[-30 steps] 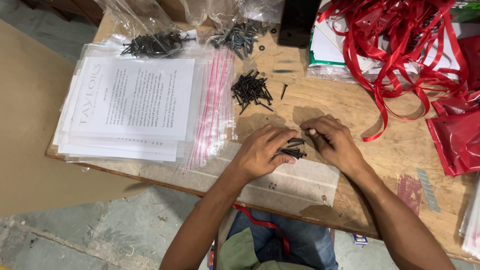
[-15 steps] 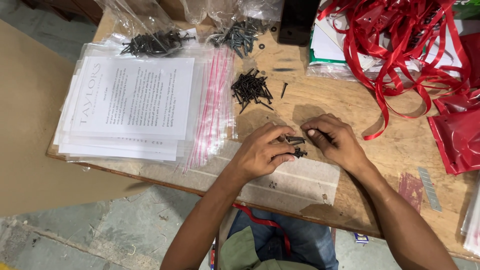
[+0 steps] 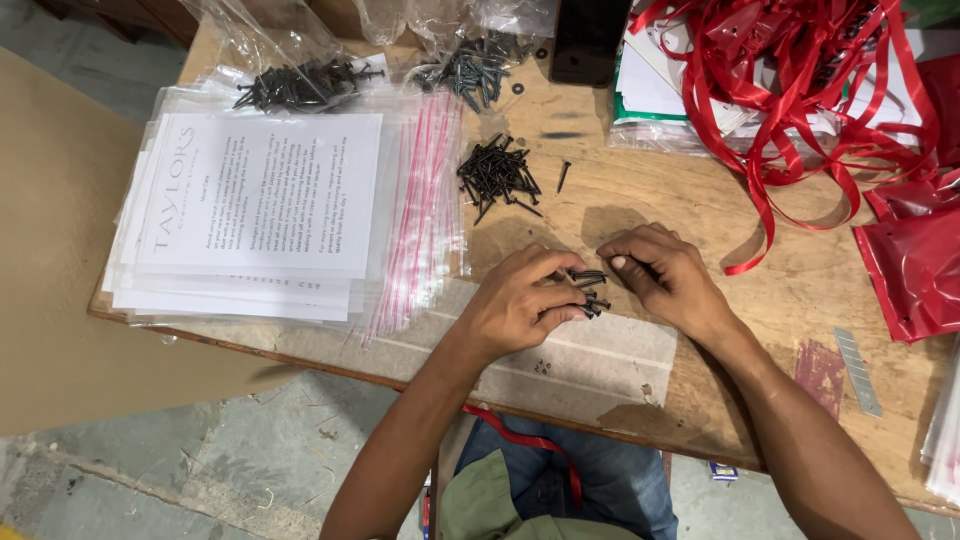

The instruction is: Sorting various screws and packaging them into bags and preparing ribbons on a workbench.

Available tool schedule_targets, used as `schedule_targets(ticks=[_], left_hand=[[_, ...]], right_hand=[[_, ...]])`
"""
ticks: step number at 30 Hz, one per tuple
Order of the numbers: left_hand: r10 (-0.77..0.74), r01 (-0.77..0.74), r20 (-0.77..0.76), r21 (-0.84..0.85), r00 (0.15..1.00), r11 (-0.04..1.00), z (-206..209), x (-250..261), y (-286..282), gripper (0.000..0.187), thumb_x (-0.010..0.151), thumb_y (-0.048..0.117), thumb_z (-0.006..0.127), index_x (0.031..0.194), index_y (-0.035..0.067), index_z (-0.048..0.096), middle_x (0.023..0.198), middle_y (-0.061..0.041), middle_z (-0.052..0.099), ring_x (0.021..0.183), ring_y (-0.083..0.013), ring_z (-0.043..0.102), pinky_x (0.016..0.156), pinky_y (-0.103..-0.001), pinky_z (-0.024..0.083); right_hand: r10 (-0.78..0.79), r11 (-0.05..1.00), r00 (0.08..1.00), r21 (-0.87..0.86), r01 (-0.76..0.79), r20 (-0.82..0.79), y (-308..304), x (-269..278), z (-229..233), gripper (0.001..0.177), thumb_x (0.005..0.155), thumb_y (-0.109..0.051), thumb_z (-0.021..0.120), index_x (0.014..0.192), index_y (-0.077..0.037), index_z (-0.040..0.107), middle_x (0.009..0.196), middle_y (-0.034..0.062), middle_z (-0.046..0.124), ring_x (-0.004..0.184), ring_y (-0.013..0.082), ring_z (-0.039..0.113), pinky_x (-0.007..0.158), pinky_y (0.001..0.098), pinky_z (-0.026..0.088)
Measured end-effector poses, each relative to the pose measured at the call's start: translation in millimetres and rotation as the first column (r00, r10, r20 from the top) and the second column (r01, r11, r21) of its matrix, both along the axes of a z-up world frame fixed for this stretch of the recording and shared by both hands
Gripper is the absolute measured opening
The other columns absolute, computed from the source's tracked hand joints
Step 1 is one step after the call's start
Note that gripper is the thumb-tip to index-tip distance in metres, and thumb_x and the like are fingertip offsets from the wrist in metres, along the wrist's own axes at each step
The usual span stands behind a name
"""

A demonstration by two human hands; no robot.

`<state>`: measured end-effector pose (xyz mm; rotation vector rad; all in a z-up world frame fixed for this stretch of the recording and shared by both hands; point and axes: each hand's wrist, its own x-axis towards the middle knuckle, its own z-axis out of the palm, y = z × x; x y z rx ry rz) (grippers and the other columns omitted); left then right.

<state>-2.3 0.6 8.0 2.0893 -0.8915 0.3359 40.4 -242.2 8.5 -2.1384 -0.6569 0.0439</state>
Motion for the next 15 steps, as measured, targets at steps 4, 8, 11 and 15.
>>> schedule_targets(ticks=[4,8,11,15], left_hand=[[-0.011,0.011,-0.03,0.011,0.999,1.0,-1.0,0.8,0.2,0.024,0.082,0.026,0.084,0.096,0.008,0.079,0.123,-0.004,0.066,0.102,-0.0234,0.063,0.089,-0.038,0.054],[-0.001,0.002,-0.046,0.021,0.999,1.0,-0.8,0.8,0.2,0.03,0.08,0.028,0.085,0.1,0.006,0.079,0.122,-0.005,0.066,0.106,-0.0252,0.063,0.091,-0.04,0.053],[0.001,0.0,-0.053,0.018,0.999,1.0,1.0,-0.2,0.4,0.031,0.08,0.029,0.085,0.1,0.007,0.078,0.122,-0.005,0.066,0.108,-0.0256,0.063,0.093,-0.04,0.053],[-0.01,0.011,-0.062,0.013,0.998,1.0,-2.4,0.3,-0.7,0.033,0.08,0.029,0.085,0.103,0.007,0.078,0.123,-0.005,0.066,0.108,-0.0252,0.063,0.094,-0.04,0.053]], right_hand=[[0.001,1.0,1.0,-0.003,-0.001,0.004,0.5,-0.1,-0.5,0.017,0.094,-0.002,0.068,0.109,-0.004,0.073,0.102,0.0085,0.074,0.097,0.0236,0.068,0.08,0.0357,0.056],[-0.005,1.0,1.0,-0.014,0.005,0.004,1.0,-0.4,0.4,0.017,0.094,-0.003,0.068,0.109,-0.004,0.073,0.101,0.0083,0.074,0.096,0.0234,0.068,0.079,0.0356,0.056],[-0.001,1.0,1.0,-0.019,0.001,0.005,1.2,-0.1,0.2,0.016,0.094,-0.003,0.068,0.109,-0.004,0.073,0.101,0.0083,0.074,0.097,0.0234,0.068,0.079,0.0358,0.056],[0.002,1.0,1.0,-0.017,-0.002,0.006,0.3,-0.5,0.0,0.016,0.094,-0.003,0.068,0.11,-0.004,0.073,0.103,0.0085,0.075,0.098,0.0236,0.068,0.08,0.036,0.057]])
